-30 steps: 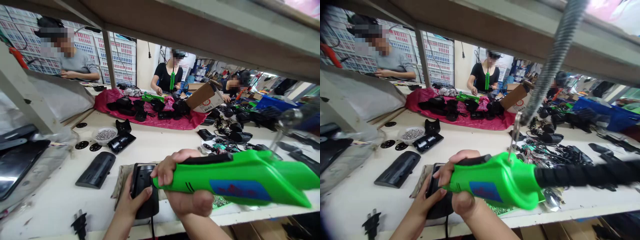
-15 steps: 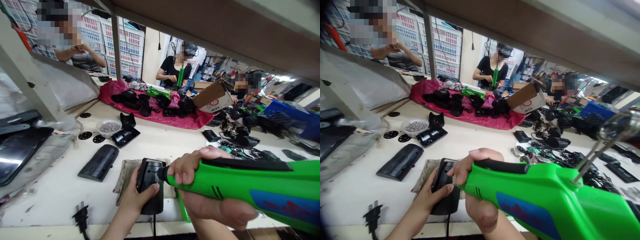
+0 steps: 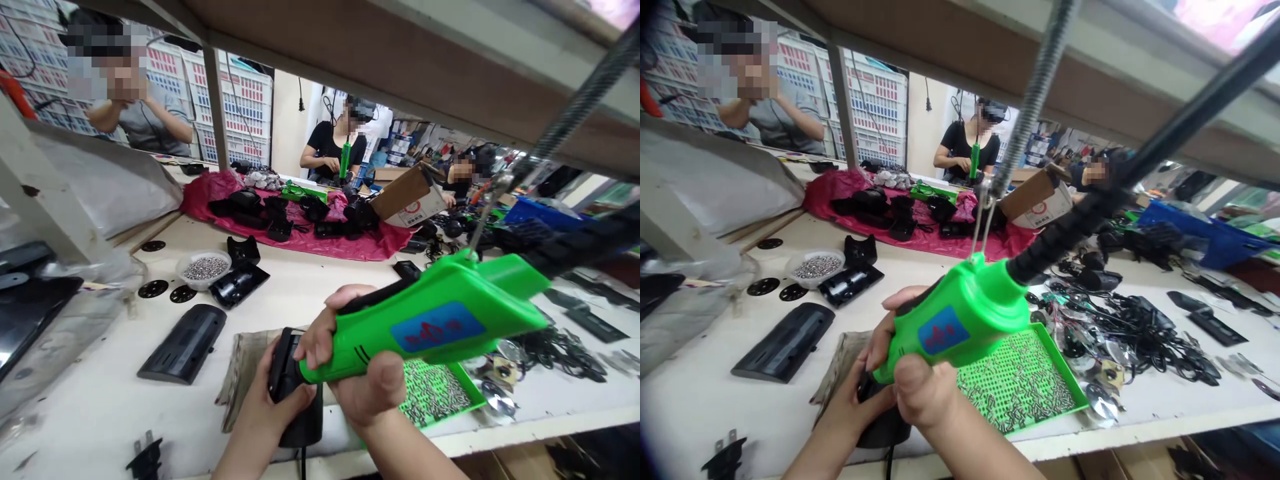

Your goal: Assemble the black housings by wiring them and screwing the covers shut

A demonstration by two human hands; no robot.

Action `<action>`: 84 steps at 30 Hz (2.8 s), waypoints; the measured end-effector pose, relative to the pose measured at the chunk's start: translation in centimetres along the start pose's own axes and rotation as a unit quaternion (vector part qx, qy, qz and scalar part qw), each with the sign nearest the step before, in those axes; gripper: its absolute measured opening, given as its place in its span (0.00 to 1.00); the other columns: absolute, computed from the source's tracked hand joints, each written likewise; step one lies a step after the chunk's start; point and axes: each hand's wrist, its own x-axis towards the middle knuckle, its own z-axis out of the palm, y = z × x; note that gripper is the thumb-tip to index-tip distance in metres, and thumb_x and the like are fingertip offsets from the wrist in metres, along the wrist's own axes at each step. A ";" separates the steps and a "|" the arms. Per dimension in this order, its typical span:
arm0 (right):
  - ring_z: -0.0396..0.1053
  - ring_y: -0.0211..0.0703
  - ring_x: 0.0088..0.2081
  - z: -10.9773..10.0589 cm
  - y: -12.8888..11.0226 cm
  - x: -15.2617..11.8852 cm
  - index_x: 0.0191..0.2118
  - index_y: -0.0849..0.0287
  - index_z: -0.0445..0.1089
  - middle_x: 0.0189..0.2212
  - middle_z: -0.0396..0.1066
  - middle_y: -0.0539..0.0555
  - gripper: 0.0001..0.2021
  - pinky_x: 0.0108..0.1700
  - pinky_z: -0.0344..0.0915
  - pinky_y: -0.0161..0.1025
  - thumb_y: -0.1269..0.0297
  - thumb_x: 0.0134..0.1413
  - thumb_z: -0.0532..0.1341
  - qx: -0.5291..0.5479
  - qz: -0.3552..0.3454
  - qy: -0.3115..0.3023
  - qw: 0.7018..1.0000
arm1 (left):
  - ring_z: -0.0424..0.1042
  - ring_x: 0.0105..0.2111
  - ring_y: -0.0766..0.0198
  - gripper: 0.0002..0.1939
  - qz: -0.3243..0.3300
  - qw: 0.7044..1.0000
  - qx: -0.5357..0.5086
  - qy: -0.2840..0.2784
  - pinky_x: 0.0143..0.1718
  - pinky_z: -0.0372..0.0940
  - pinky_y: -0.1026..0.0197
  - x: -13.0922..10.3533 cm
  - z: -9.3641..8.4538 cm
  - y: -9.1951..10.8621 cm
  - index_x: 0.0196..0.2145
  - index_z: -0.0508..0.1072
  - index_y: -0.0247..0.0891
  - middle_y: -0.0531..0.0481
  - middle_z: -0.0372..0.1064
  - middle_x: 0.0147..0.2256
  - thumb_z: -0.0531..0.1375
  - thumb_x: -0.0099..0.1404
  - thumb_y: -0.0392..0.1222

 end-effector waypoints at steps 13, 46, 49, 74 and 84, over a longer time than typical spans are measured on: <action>0.64 0.36 0.18 -0.2 -0.7 0.1 0.40 0.53 0.71 0.18 0.66 0.44 0.23 0.23 0.68 0.36 0.42 0.42 0.68 -0.060 -0.041 0.026 0.997 | 0.73 0.47 0.52 0.41 -0.027 0.999 -0.020 -0.035 0.48 0.66 0.55 0.1 -0.4 0.6 0.55 0.65 0.38 0.46 0.76 0.45 0.70 0.43 0.48; 0.60 0.34 0.14 -1.6 1.2 -0.8 0.33 0.55 0.68 0.15 0.62 0.42 0.23 0.20 0.66 0.34 0.39 0.41 0.65 0.012 -0.068 0.055 0.996 | 0.67 0.56 0.49 0.40 0.057 0.996 0.062 0.006 0.59 0.56 0.49 0.0 -0.4 -1.1 0.57 0.65 0.39 0.42 0.71 0.52 0.69 0.47 0.49; 0.59 0.33 0.14 -1.8 0.6 0.1 0.35 0.55 0.67 0.15 0.62 0.42 0.23 0.19 0.64 0.33 0.40 0.43 0.65 0.015 -0.021 0.017 1.000 | 0.68 0.54 0.50 0.41 0.012 1.000 0.017 -0.012 0.58 0.58 0.50 -0.3 -0.4 -0.9 0.58 0.65 0.39 0.43 0.72 0.52 0.70 0.46 0.48; 0.60 0.35 0.17 -1.1 2.3 -0.4 0.42 0.54 0.69 0.17 0.64 0.44 0.24 0.17 0.58 0.31 0.42 0.44 0.65 0.029 -0.036 0.001 0.999 | 0.74 0.45 0.50 0.36 -0.067 0.997 -0.023 0.024 0.47 0.68 0.50 -0.1 -0.8 0.0 0.56 0.66 0.44 0.45 0.76 0.44 0.69 0.48 0.46; 0.60 0.36 0.15 -3.0 -3.4 -2.4 0.41 0.55 0.71 0.16 0.63 0.44 0.25 0.19 0.67 0.35 0.39 0.46 0.64 -0.067 -0.067 0.080 0.992 | 0.71 0.48 0.55 0.37 -0.035 0.993 -0.104 0.053 0.41 0.69 0.62 0.4 -0.8 0.3 0.57 0.65 0.48 0.51 0.73 0.47 0.70 0.50 0.49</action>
